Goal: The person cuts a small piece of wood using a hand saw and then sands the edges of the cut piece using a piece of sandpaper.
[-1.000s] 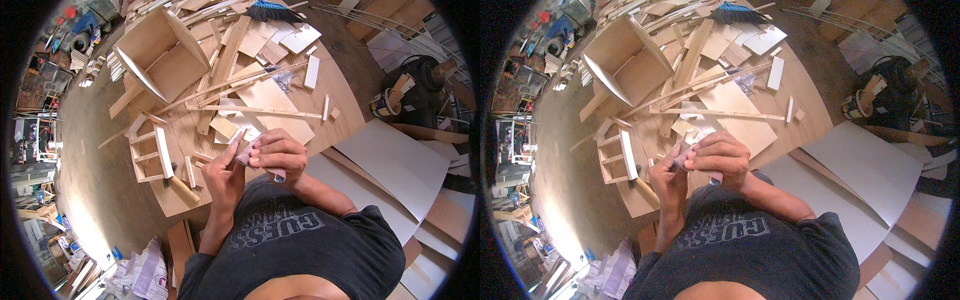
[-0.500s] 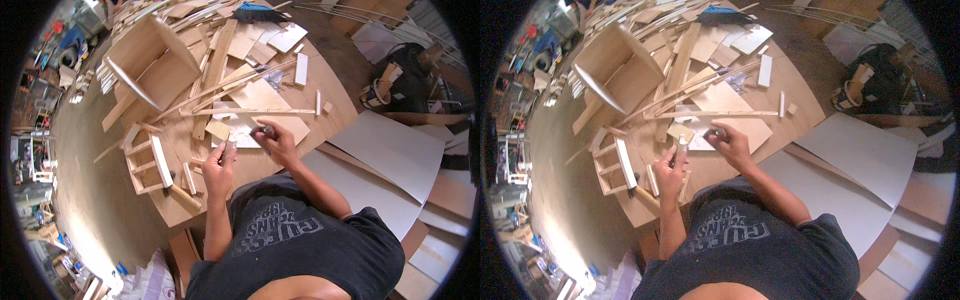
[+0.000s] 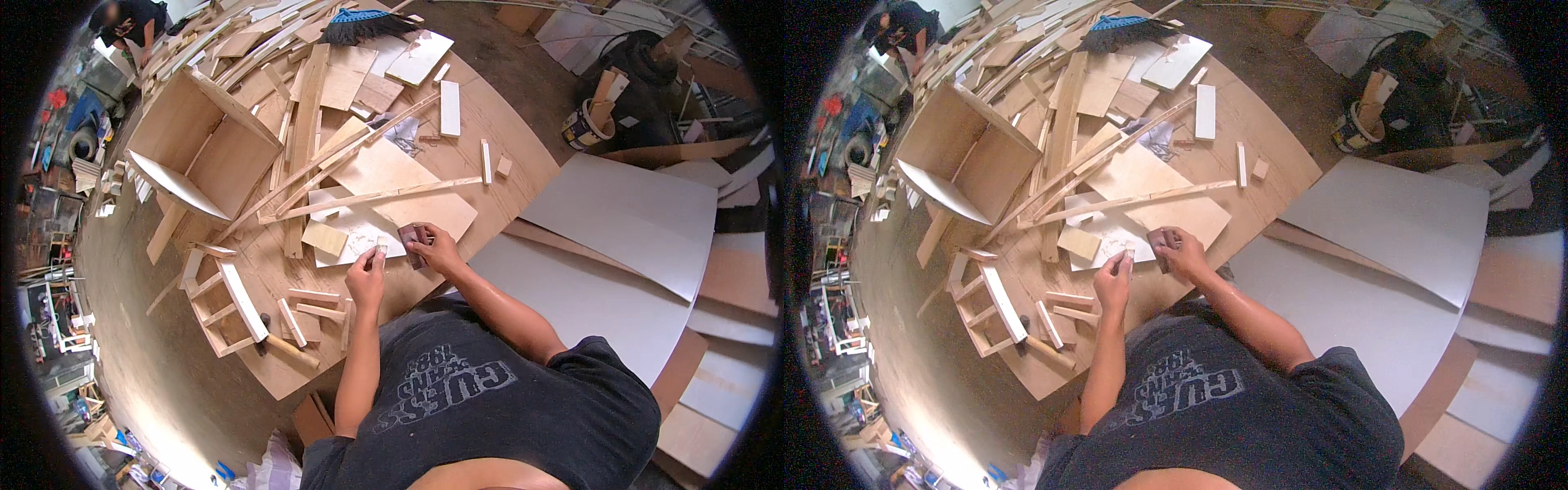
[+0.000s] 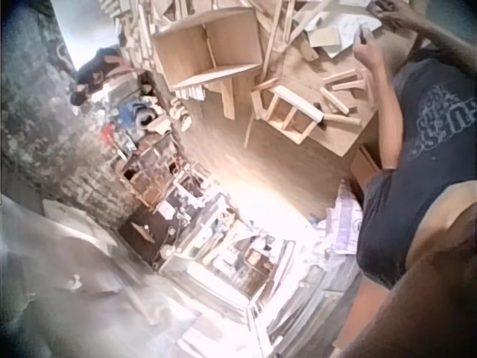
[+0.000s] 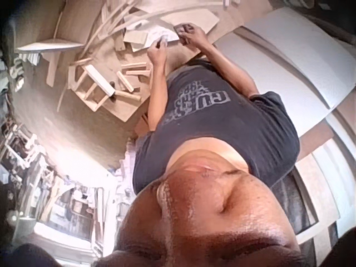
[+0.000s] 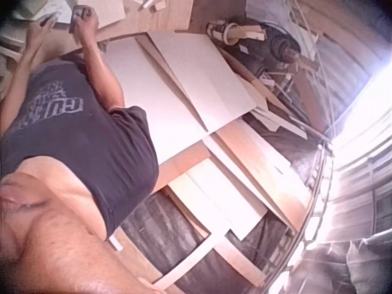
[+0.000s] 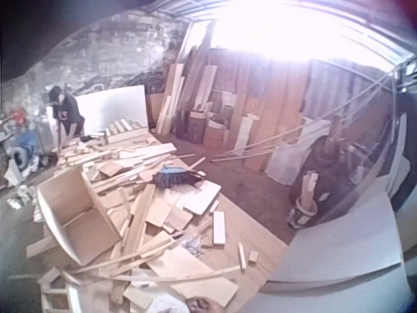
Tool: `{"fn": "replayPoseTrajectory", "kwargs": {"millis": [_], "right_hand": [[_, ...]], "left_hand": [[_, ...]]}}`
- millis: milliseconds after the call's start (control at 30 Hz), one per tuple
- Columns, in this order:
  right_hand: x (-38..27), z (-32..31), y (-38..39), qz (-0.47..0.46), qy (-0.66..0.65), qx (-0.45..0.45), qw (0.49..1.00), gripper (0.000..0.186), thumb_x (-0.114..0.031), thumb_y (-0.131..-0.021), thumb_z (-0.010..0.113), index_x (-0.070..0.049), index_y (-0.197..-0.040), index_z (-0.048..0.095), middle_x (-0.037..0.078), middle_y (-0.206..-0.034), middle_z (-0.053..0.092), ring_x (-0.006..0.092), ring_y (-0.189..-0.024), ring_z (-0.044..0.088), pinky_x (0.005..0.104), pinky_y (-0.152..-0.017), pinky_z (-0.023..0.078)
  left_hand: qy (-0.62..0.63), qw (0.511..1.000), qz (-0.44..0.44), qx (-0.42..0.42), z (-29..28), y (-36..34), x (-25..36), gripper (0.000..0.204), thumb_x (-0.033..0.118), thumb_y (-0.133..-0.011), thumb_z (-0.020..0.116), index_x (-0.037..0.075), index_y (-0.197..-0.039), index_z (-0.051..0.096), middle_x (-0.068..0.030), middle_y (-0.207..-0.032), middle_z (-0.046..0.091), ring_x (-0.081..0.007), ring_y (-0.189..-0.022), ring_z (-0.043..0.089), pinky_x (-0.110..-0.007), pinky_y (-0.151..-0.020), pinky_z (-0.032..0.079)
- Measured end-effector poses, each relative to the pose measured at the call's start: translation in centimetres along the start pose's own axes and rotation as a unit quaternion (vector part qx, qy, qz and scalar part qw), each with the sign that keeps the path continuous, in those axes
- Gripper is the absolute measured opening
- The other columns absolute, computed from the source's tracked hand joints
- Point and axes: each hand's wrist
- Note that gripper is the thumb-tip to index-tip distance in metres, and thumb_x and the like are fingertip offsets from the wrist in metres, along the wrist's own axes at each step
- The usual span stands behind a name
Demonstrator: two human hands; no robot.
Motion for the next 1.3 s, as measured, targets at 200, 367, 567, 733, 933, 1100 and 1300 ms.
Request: {"fn": "replayPoseTrajectory", "kwargs": {"millis": [200,367,567,733,933,1100,1300], "right_hand": [[0.4,-3.9,-5.9,-0.142,0.08,0.028,0.986,0.045,-0.014,-0.08,0.082,-0.007,-0.123,0.072,0.02,-0.107,0.074,0.0366,-0.097,0.073,0.0431,-0.087,0.058],[0.3,-8.1,-8.7,-0.181,0.081,-0.033,0.98,0.043,-0.017,-0.084,0.083,-0.007,-0.124,0.069,0.017,-0.108,0.072,0.0375,-0.101,0.07,0.0446,-0.089,0.056],[1.3,-13.9,-11.9,-0.21,0.143,0.015,0.967,0.039,-0.016,-0.086,0.082,-0.006,-0.121,0.069,0.02,-0.116,0.066,0.0377,-0.103,0.069,0.0453,-0.088,0.056],[2.6,-19.5,-16.8,-0.133,0.277,0.128,0.943,0.051,-0.014,-0.086,0.08,-0.001,-0.13,0.058,0.025,-0.117,0.06,0.0443,-0.107,0.064,0.0495,-0.089,0.055],[4.2,-21.1,-19.0,-0.119,0.291,0.072,0.947,0.06,-0.014,-0.086,0.078,-0.002,-0.137,0.049,0.028,-0.12,0.058,0.0476,-0.106,0.063,0.0538,-0.091,0.055],[4.4,-20.8,-20.4,-0.091,0.293,0.08,0.948,0.058,-0.012,-0.087,0.077,-0.003,-0.137,0.05,0.026,-0.109,0.066,0.0448,-0.097,0.068,0.051,-0.087,0.057],[-4.9,-19.4,-12.2,-0.176,0.099,-0.074,0.977,0.053,-0.01,-0.09,0.079,-0.004,-0.135,0.052,0.018,-0.099,0.072,0.0284,-0.083,0.076,0.038,-0.07,0.062]], "left_hand": [[0.013,1.0,-0.014,0.011,6.1,-3.1,1.4,0.033,0.019,-0.095,0.074,-0.004,-0.119,0.076,-0.0133,-0.103,0.079,-0.0167,-0.092,0.073,-0.031,-0.085,0.056],[-0.097,0.994,-0.02,0.049,11.2,-4.4,3.7,0.033,0.023,-0.095,0.075,0.0,-0.119,0.077,-0.0178,-0.104,0.08,-0.0242,-0.093,0.076,-0.035,-0.088,0.057],[-0.116,0.98,0.092,0.132,17.3,-5.4,2.4,0.027,0.019,-0.097,0.072,0.002,-0.118,0.077,-0.0157,-0.104,0.076,-0.0269,-0.089,0.073,-0.038,-0.079,0.057],[-0.141,0.978,-0.038,0.149,18.3,-5.0,2.7,0.03,0.02,-0.098,0.071,0.002,-0.122,0.075,-0.0159,-0.108,0.075,-0.0251,-0.094,0.073,-0.037,-0.085,0.057],[-0.159,0.969,0.017,0.19,18.4,-4.7,2.8,0.03,0.017,-0.097,0.072,0.001,-0.123,0.073,-0.0151,-0.107,0.069,-0.0296,-0.091,0.069,-0.041,-0.081,0.056],[-0.29,0.909,0.148,0.26,17.9,-3.9,4.6,0.033,0.019,-0.096,0.074,0.001,-0.123,0.072,-0.017,-0.11,0.069,-0.0338,-0.1,0.067,-0.044,-0.091,0.054],[-0.033,0.987,0.076,0.137,15.2,-1.3,8.8,0.035,0.018,-0.099,0.071,-0.002,-0.128,0.07,-0.0163,-0.117,0.072,-0.0248,-0.103,0.069,-0.036,-0.091,0.054]]}}
Point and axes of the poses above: each hand's wrist, its own y-axis away from the middle knuckle, its own z-axis out of the palm, x = y × z
